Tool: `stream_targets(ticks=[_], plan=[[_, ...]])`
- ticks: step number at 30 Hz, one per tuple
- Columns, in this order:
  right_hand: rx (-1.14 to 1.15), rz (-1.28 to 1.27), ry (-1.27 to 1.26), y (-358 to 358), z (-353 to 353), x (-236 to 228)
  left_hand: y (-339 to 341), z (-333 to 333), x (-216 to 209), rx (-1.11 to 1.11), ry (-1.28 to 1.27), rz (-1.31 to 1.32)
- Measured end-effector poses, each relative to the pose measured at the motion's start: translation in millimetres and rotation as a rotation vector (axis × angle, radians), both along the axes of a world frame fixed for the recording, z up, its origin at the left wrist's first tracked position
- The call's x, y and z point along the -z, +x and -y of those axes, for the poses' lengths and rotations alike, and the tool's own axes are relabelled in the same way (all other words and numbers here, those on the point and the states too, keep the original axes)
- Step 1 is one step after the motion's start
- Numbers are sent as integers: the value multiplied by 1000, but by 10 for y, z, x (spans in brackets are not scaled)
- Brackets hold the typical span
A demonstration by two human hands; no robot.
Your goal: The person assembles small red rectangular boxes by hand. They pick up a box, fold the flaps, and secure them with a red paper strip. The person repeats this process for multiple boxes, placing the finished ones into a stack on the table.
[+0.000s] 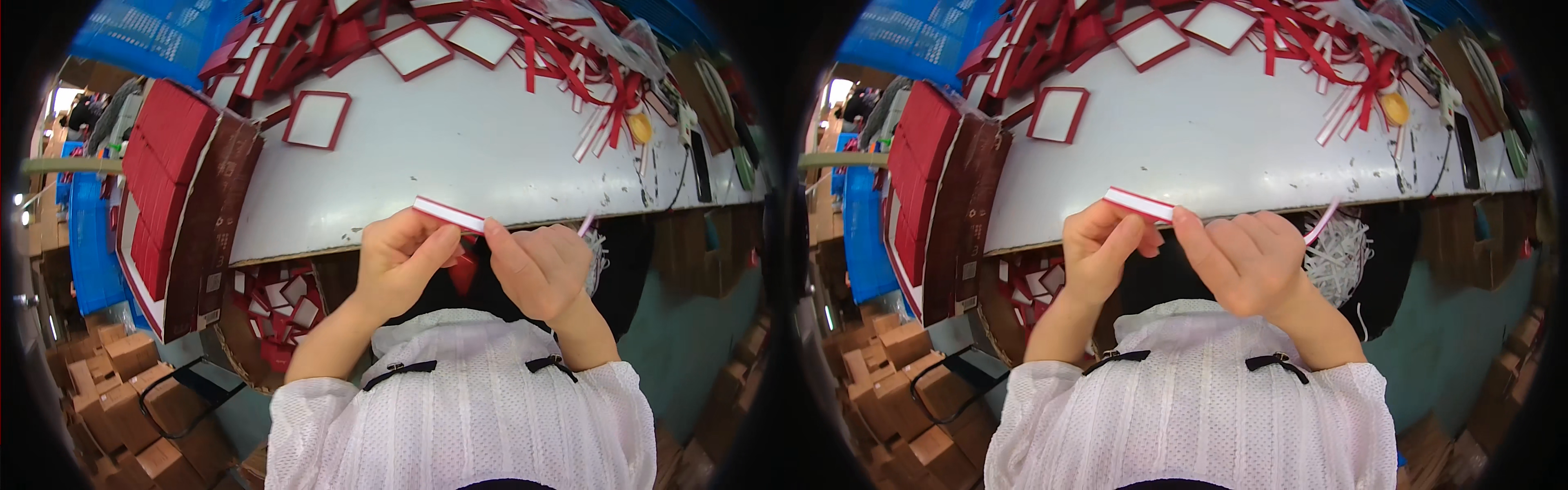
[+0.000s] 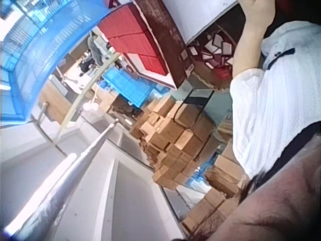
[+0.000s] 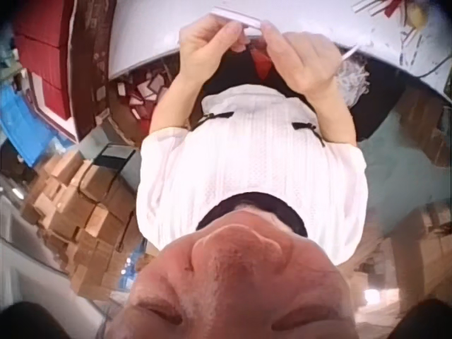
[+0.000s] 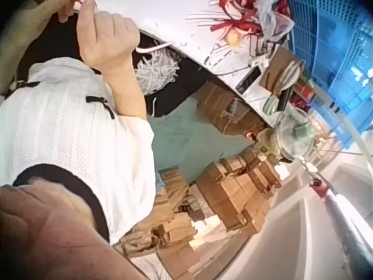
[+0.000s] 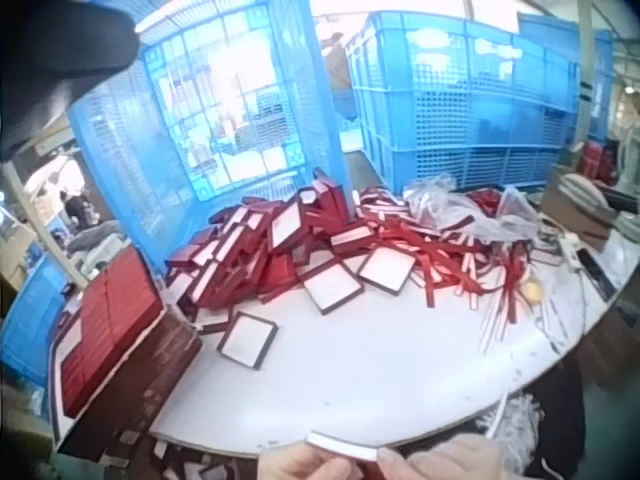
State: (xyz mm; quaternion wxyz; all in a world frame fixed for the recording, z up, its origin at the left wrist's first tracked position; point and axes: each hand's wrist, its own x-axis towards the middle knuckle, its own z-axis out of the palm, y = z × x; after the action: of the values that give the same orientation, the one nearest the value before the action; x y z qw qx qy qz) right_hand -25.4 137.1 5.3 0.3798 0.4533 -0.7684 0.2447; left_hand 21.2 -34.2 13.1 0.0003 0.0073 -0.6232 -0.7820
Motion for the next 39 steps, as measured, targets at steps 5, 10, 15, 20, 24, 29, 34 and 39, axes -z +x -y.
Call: stream_targets(ticks=[5,10,15,20,24,29,34,39], plan=[[41,230,2,122,-162,49,-76,-186,133,25,149,120],[58,417,-166,52,-90,65,-123,-250,148,118,41,158],[108,355,-25,40,-60,147,-99,-331,154,152,236,343],[129,430,190,110,-121,168,-102,-372,249,229,-80,362],[105,494,162,131,-180,338,-131,-375,333,372,-419,278],[244,601,-133,79,-350,412,-102,-424,449,244,-255,395],[145,499,-24,153,-261,431,-81,-520,456,254,-192,356],[133,475,90,146,-276,435,-130,-498,443,370,-444,295]])
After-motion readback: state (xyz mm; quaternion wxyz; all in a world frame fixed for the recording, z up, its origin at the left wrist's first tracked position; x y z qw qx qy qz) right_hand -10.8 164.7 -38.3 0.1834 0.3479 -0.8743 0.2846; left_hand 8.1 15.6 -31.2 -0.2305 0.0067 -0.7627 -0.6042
